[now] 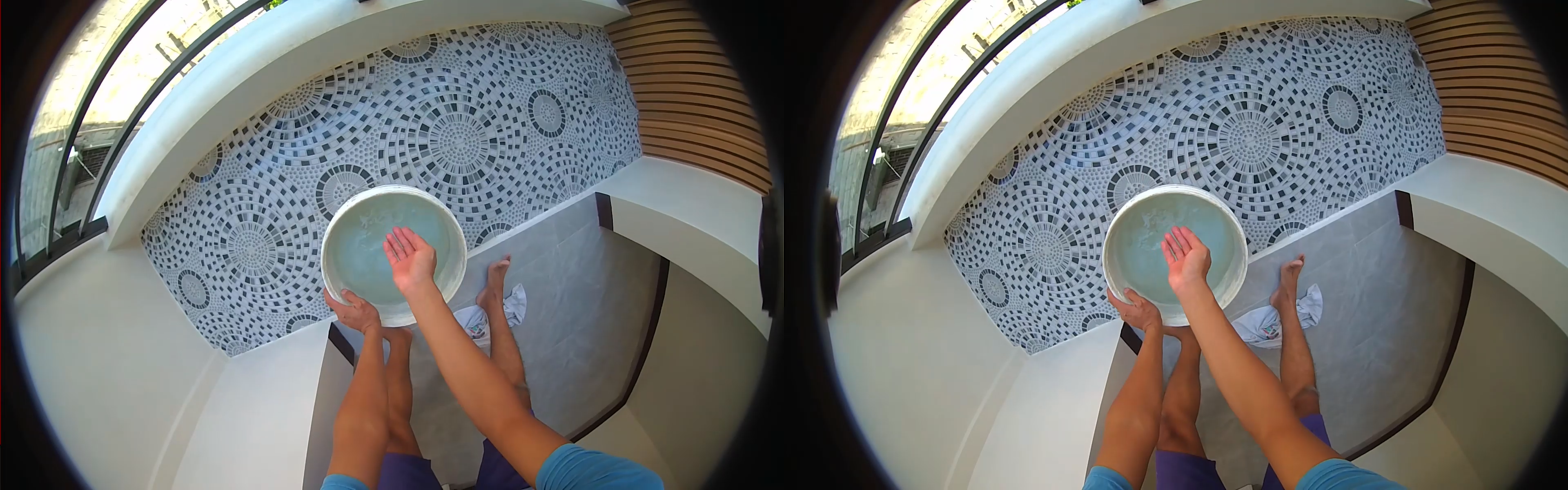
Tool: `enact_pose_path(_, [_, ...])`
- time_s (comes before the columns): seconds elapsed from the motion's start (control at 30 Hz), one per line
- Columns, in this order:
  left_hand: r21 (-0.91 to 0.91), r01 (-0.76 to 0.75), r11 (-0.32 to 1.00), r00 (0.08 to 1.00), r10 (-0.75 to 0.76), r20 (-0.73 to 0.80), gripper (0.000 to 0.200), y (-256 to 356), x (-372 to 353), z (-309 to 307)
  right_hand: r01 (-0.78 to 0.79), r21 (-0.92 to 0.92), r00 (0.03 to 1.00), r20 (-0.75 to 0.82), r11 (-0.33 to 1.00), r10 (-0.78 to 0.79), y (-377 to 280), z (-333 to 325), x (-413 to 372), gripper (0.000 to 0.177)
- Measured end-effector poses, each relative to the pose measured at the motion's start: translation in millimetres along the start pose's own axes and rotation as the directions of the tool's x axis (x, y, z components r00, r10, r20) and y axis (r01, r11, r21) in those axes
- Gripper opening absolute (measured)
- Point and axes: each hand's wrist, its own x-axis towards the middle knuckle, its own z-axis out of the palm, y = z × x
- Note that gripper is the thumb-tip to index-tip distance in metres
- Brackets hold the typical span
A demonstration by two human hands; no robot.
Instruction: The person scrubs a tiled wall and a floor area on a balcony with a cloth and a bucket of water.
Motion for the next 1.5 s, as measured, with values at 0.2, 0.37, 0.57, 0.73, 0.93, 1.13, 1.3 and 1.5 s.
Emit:
enact_pose_path(0.2, [-0.011,-0.009,1.000,1.000,0.010,0.003,0.044,-1,0,1,-0.095,-0.015,0.927,-0.365,0.995,0.083,50,-63,44,0.044])
enact_pose_path(0.37, [-0.004,0.008,1.000,1.000,-0.008,-0.002,0.047,-2,3,1,-0.156,-0.126,0.944,-0.311,0.980,0.110,54,-78,60,0.041])
enact_pose_path(0.57, [0.016,0.049,0.999,0.999,-0.049,0.012,0.047,-5,0,-1,-0.169,0.005,0.878,0.456,0.986,0.148,4,50,-33,0.040])
enact_pose_path(0.73, [-0.014,-0.008,1.000,1.000,0.008,0.010,0.048,-9,3,2,0.154,-0.169,0.900,0.431,0.973,-0.068,-7,62,-44,0.042])
enact_pose_path(0.93, [0.004,0.037,0.999,0.999,-0.037,-0.010,0.049,3,2,-1,0.050,-0.376,0.988,-0.119,0.925,-0.102,21,-42,21,0.041])
enact_pose_path(1.13, [0.043,0.180,0.983,0.981,-0.182,0.066,0.050,32,0,-15,-0.160,-0.238,0.901,-0.431,0.958,0.043,37,-101,80,0.028])
enact_pose_path(1.3, [0.053,0.215,0.975,0.971,-0.220,0.099,0.049,33,4,-20,-0.280,-0.052,0.948,0.142,0.959,0.285,18,-6,37,0.032])
enact_pose_path(1.5, [0.219,0.201,0.955,0.977,-0.211,0.023,0.046,23,3,-15,0.230,-0.258,0.782,0.622,0.938,-0.020,-44,112,-41,0.034])
